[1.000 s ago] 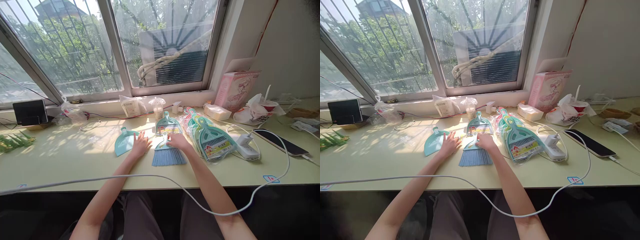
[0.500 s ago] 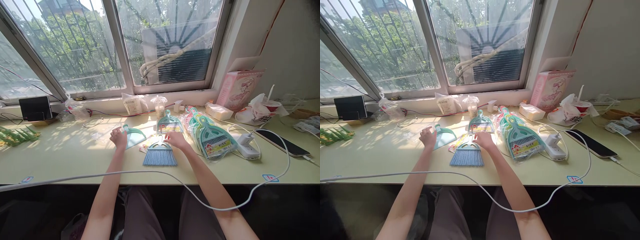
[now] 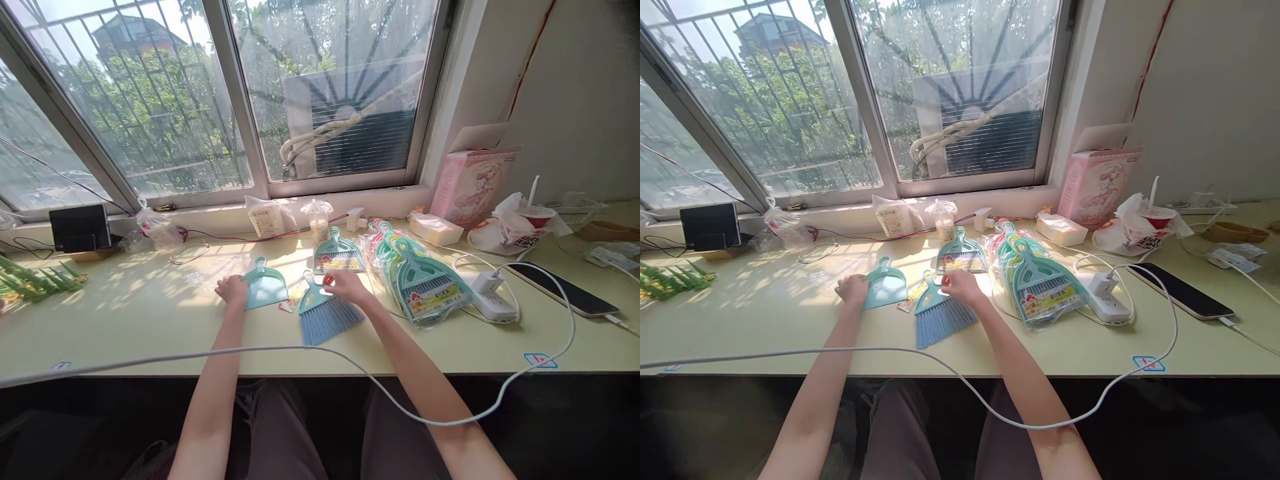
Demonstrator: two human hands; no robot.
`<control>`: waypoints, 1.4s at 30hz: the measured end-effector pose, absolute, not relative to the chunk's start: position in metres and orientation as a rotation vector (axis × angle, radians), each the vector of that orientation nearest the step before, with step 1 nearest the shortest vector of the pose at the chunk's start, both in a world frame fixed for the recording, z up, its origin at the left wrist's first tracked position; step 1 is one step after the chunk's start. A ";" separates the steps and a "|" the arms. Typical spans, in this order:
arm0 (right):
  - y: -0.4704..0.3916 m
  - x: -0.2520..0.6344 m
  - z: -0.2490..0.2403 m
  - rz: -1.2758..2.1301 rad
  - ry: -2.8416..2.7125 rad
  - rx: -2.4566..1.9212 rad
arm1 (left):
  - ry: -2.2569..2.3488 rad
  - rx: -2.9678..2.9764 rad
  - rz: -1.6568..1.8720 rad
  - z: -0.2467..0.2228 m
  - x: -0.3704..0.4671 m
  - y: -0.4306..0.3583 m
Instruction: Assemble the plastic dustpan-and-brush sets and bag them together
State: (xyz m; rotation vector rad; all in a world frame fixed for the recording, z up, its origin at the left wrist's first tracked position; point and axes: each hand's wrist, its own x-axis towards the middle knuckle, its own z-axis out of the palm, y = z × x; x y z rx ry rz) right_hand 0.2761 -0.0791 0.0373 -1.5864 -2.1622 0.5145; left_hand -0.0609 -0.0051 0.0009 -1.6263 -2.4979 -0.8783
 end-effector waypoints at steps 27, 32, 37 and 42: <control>-0.085 0.253 0.032 0.161 -1.651 -1.237 | -1.579 -2.925 -2.109 0.026 0.052 -0.052; -0.074 0.258 0.031 0.627 -1.666 -1.071 | -1.580 -3.044 -2.001 0.027 0.047 -0.052; -0.073 0.251 0.026 0.681 -1.526 -1.107 | -1.722 -3.028 -2.000 0.026 0.049 -0.050; -0.074 0.244 0.022 0.719 -1.442 -1.269 | -1.728 -2.912 -2.102 0.029 0.054 -0.055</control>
